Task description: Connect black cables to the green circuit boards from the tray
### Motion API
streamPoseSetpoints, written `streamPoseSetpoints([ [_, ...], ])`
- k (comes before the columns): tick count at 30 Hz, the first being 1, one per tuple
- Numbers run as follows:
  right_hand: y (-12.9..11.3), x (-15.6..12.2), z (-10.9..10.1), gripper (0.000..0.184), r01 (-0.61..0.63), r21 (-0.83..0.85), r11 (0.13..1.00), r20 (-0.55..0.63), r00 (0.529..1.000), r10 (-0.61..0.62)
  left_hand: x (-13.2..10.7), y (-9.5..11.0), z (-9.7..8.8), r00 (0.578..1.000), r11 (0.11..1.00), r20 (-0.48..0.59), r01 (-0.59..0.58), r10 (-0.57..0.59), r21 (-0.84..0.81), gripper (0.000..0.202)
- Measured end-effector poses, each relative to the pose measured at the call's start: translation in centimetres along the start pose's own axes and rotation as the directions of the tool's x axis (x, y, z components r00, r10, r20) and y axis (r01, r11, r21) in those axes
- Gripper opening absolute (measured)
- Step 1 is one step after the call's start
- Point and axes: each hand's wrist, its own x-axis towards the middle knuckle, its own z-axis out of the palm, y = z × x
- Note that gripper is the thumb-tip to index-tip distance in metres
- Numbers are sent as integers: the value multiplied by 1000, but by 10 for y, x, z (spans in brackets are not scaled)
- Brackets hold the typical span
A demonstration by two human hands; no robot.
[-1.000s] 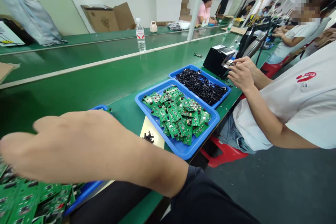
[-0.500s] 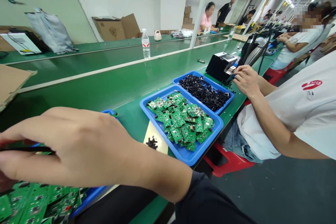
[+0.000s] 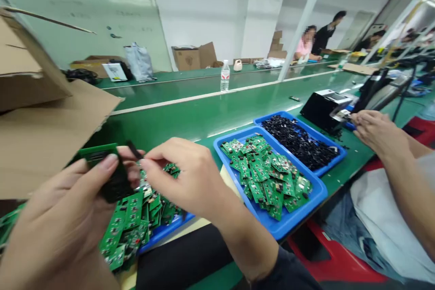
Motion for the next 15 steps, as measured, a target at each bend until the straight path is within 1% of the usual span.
streamPoseSetpoints([
  [1, 1, -1, -3, 23, 6, -10, 1000, 14, 1000, -6, -2, 3, 2, 999, 1000, 38, 6, -5, -27, 11],
  [3, 1, -3, -9, 19, -1, -40, 999, 50, 999, 3, -5, 5, 7, 990, 1000, 144, 0, -1, 6, 9],
  [6, -3, -7, -19, 19, -21, -100, 995, 119, 992, 33, -13, 9, 13, 959, 984, 275, -112, 70, 138, 14],
  [7, -5, -9, -21, 20, -24, -125, 992, 135, 990, 41, -15, 11, 14, 953, 980, 297, -120, 68, 159, 18],
  [9, -9, -13, -25, 21, -16, -172, 985, 154, 987, 43, -19, 14, 17, 947, 976, 316, -120, 57, 182, 21],
  [10, -11, -15, -26, 21, -7, -189, 982, 154, 987, 37, -20, 15, 17, 950, 974, 306, -120, 56, 192, 22],
  [13, -18, -21, -32, 20, 23, -180, 983, 108, 994, -3, -20, 15, 13, 973, 975, 213, -127, 86, 185, 20],
  [14, -20, -22, -34, 19, 28, -169, 985, 83, 996, -14, -20, 14, 11, 977, 979, 194, -123, 91, 160, 20],
  [15, -21, -23, -35, 17, 35, -162, 986, 64, 998, -25, -20, 13, 9, 976, 986, 198, -112, 86, 124, 20],
])
